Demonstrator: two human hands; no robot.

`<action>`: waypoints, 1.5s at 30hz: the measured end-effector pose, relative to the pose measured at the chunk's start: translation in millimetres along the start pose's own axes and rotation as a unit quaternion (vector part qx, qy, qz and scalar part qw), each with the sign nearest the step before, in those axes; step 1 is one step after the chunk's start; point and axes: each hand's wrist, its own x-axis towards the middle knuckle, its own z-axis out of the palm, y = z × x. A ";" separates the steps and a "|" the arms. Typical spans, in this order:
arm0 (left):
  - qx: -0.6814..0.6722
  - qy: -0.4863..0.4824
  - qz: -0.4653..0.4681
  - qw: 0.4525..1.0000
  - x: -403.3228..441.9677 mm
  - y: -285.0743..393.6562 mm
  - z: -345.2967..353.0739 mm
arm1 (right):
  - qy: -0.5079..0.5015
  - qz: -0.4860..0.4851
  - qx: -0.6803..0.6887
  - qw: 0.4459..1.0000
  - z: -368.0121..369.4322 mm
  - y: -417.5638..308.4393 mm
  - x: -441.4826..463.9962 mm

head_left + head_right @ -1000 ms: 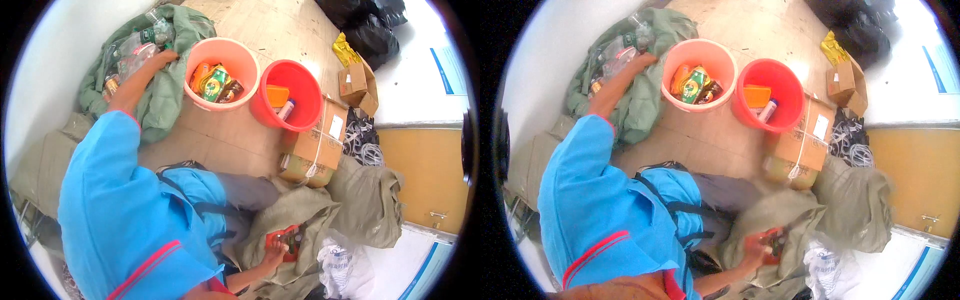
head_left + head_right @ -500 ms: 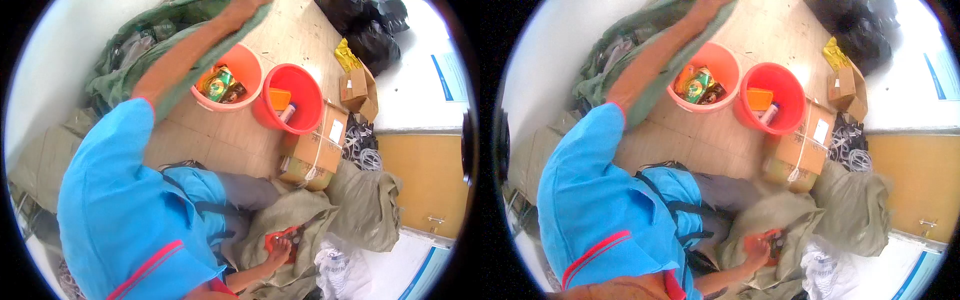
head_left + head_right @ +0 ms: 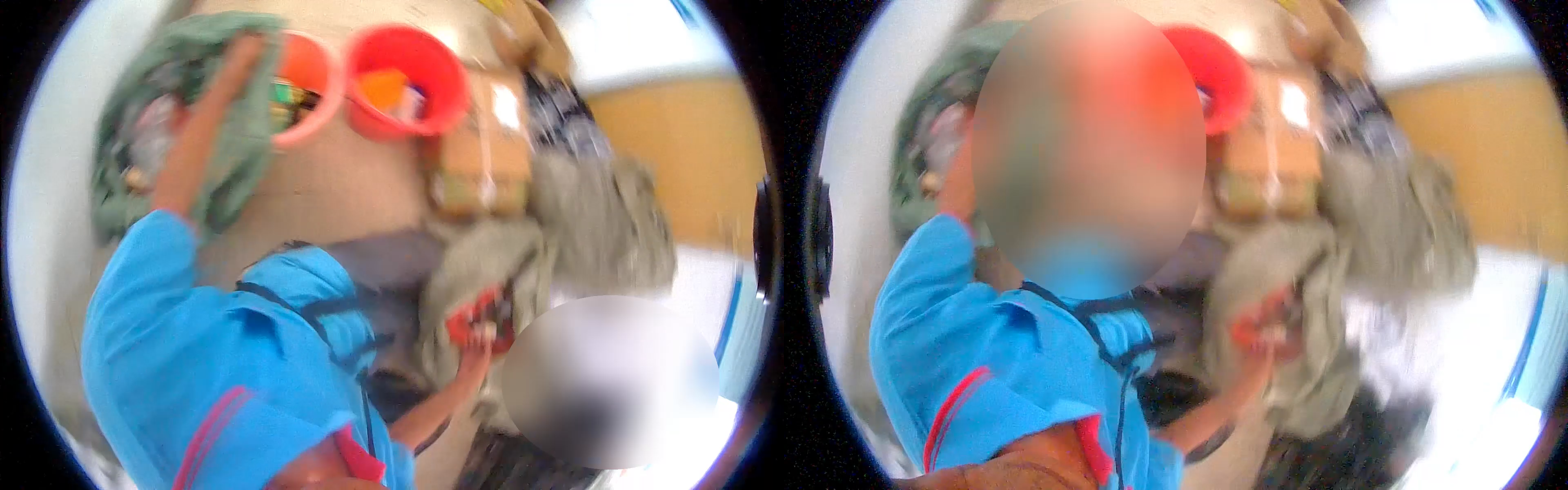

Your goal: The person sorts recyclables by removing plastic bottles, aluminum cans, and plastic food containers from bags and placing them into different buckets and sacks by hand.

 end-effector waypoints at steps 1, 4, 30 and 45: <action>0.176 0.015 0.028 0.984 32.7 -1.0 -33.6 | 0.002 -0.011 0.021 1.000 -8.2 1.4 2.8; 0.478 0.075 0.093 0.870 79.3 11.1 -62.5 | 0.042 -0.066 0.002 0.997 -16.4 0.8 26.5; 0.508 -0.572 -0.027 0.644 -349.1 -440.8 466.2 | 0.103 -0.076 -0.574 0.809 -17.6 -9.0 115.3; 0.607 -0.466 0.032 0.643 -250.2 -468.0 419.3 | -0.037 0.067 -0.664 0.744 -24.7 -15.6 302.1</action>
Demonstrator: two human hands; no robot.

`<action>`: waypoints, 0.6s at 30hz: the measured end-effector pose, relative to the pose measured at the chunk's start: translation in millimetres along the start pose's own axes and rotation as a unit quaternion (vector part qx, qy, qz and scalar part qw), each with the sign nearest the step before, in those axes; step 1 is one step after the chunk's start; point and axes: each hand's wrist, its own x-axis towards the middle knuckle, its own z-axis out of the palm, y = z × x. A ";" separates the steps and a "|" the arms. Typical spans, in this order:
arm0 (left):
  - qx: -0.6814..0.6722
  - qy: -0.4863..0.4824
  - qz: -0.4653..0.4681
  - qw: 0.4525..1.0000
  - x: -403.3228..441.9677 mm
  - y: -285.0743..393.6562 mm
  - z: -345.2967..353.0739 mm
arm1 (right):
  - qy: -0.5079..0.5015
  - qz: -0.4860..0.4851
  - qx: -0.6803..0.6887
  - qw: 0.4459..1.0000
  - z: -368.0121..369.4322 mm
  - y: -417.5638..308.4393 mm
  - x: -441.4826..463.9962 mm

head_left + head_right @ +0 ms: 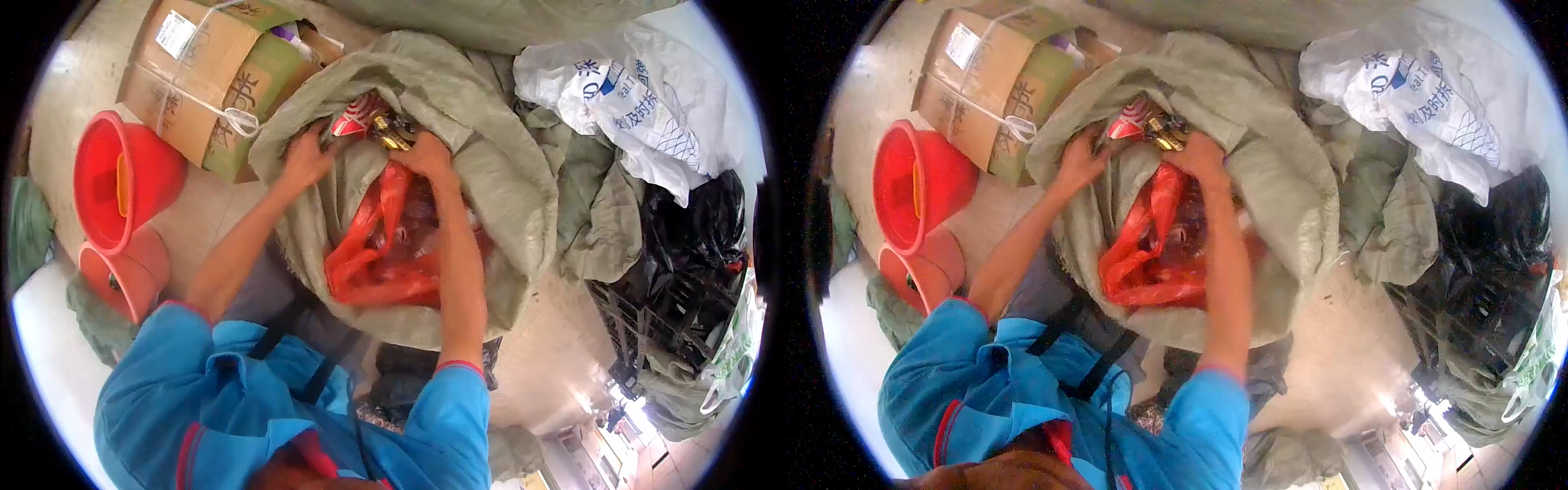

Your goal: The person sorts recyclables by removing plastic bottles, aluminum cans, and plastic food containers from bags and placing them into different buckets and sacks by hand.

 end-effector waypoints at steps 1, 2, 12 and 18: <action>-0.058 -0.026 0.008 0.998 0.9 3.8 4.3 | -0.002 0.002 0.000 1.000 -3.7 10.1 -3.2; -0.058 -0.028 0.007 0.998 1.5 18.4 -1.5 | 0.009 -0.022 0.091 0.996 -8.2 17.4 -10.6; -0.460 -0.227 -0.201 0.835 -41.0 81.9 -36.9 | 0.012 -0.131 0.254 0.958 4.0 -54.2 -113.7; -0.518 -0.085 -0.048 0.850 -62.0 54.0 -146.6 | 0.106 -0.023 0.238 0.965 8.1 -3.1 -20.0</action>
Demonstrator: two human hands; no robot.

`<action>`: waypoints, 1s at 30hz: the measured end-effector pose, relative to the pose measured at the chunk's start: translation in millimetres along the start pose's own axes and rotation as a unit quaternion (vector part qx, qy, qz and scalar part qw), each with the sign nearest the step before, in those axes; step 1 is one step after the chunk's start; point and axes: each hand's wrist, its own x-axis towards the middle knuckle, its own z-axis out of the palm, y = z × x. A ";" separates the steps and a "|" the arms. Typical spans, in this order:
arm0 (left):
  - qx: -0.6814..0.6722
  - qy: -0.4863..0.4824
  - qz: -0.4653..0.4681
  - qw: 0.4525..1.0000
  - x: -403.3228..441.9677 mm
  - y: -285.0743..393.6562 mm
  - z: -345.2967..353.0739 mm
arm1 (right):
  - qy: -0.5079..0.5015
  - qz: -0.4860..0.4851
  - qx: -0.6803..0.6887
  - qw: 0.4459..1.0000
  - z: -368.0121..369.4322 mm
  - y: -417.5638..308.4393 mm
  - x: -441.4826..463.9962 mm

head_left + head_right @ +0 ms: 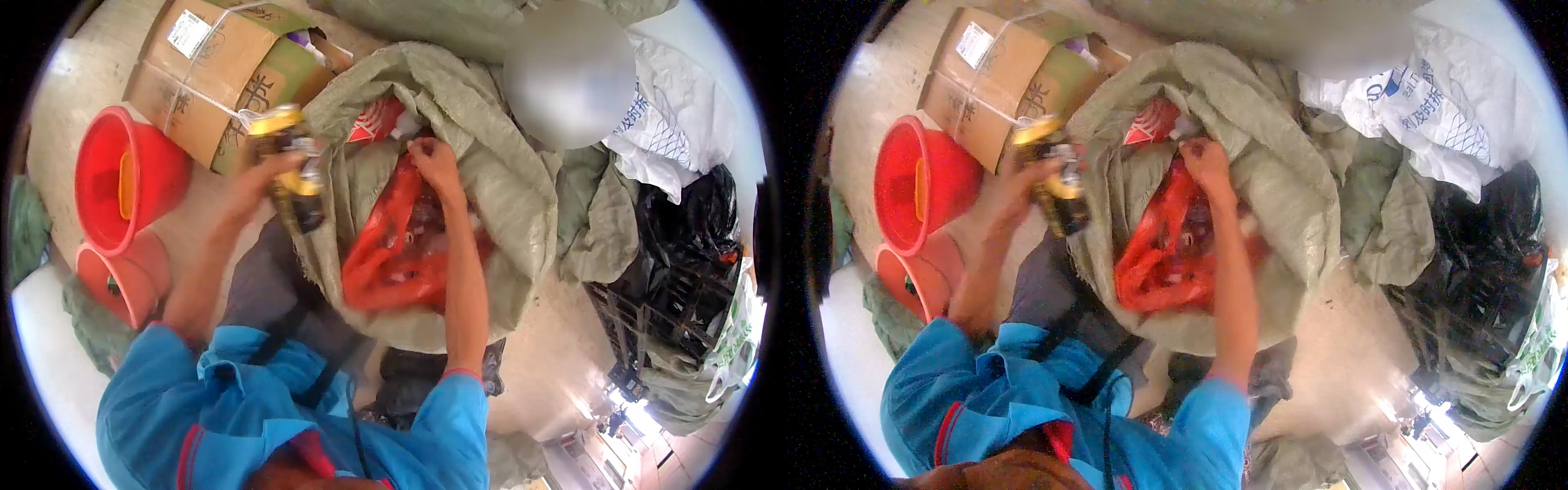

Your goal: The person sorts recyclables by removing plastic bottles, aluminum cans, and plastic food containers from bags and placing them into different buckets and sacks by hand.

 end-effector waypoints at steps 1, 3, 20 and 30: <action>0.039 0.029 0.020 0.999 -10.6 21.1 -20.8 | 0.001 -0.003 0.002 1.000 2.7 -5.1 13.1; 0.040 0.117 0.066 0.990 -25.2 50.6 -69.8 | 0.065 0.054 -0.189 0.978 16.0 -14.2 35.8; 0.115 0.406 -0.086 0.902 -91.0 100.8 -326.1 | 0.053 0.034 -0.025 0.998 29.5 84.5 105.0; 0.046 0.432 -0.036 0.900 -163.0 98.0 -377.3 | -0.024 0.163 0.136 0.977 -26.6 6.8 -22.4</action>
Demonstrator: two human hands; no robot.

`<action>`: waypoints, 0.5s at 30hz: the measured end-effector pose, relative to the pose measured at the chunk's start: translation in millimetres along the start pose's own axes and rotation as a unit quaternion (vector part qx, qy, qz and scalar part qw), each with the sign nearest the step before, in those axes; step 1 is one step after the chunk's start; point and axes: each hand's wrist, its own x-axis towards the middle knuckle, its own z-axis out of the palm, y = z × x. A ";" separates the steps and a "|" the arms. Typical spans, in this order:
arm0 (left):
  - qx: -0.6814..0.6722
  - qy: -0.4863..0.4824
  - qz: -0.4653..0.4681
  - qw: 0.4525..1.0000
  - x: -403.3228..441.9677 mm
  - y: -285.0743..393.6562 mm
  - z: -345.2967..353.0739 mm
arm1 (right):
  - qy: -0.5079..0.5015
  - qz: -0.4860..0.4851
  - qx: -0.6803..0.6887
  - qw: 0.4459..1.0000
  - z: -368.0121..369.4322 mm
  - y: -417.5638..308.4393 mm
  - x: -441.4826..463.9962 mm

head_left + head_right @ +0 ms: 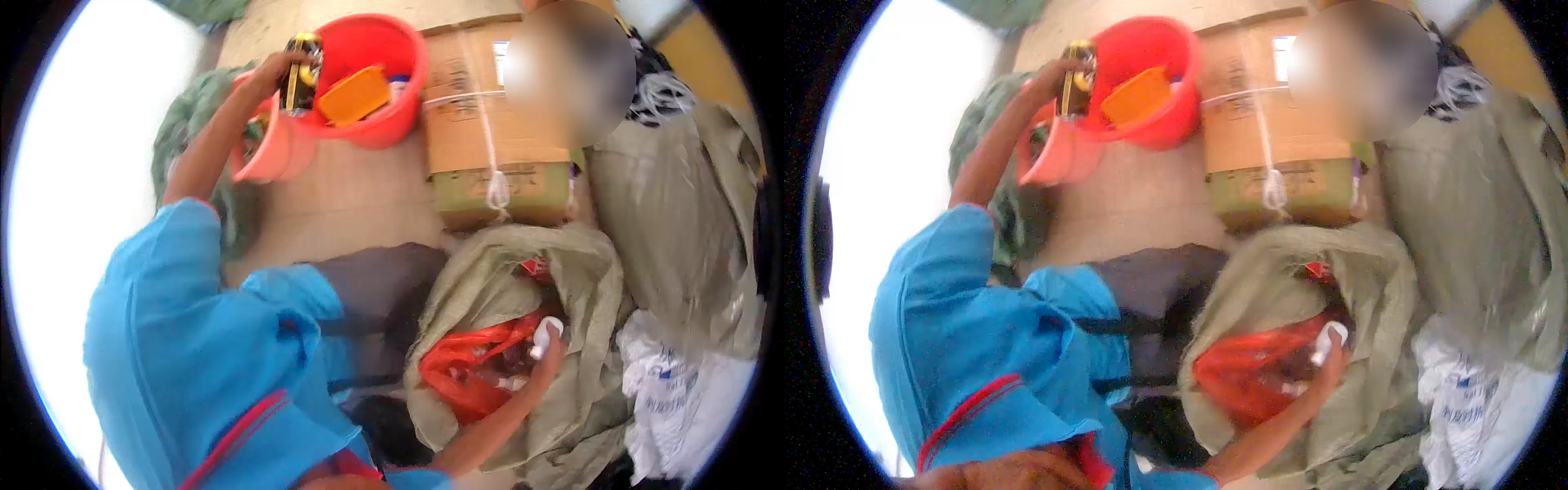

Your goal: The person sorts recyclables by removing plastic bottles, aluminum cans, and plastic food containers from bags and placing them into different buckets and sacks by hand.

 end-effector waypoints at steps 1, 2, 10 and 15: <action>-0.023 -0.038 -0.012 0.999 -7.7 9.5 -15.9 | -0.013 -0.006 -0.008 1.000 0.9 -0.8 -7.4; -0.059 -0.049 -0.005 0.997 -13.1 7.2 -30.2 | -0.033 0.007 0.022 0.999 5.1 -8.0 -22.5; 0.130 0.110 -0.094 0.981 -55.0 -106.5 -199.0 | -0.085 -0.001 0.084 0.993 9.5 -8.7 -81.0; 0.206 0.231 -0.055 0.949 -64.5 -130.8 -253.7 | -0.054 -0.058 0.126 0.989 11.1 -3.5 -121.1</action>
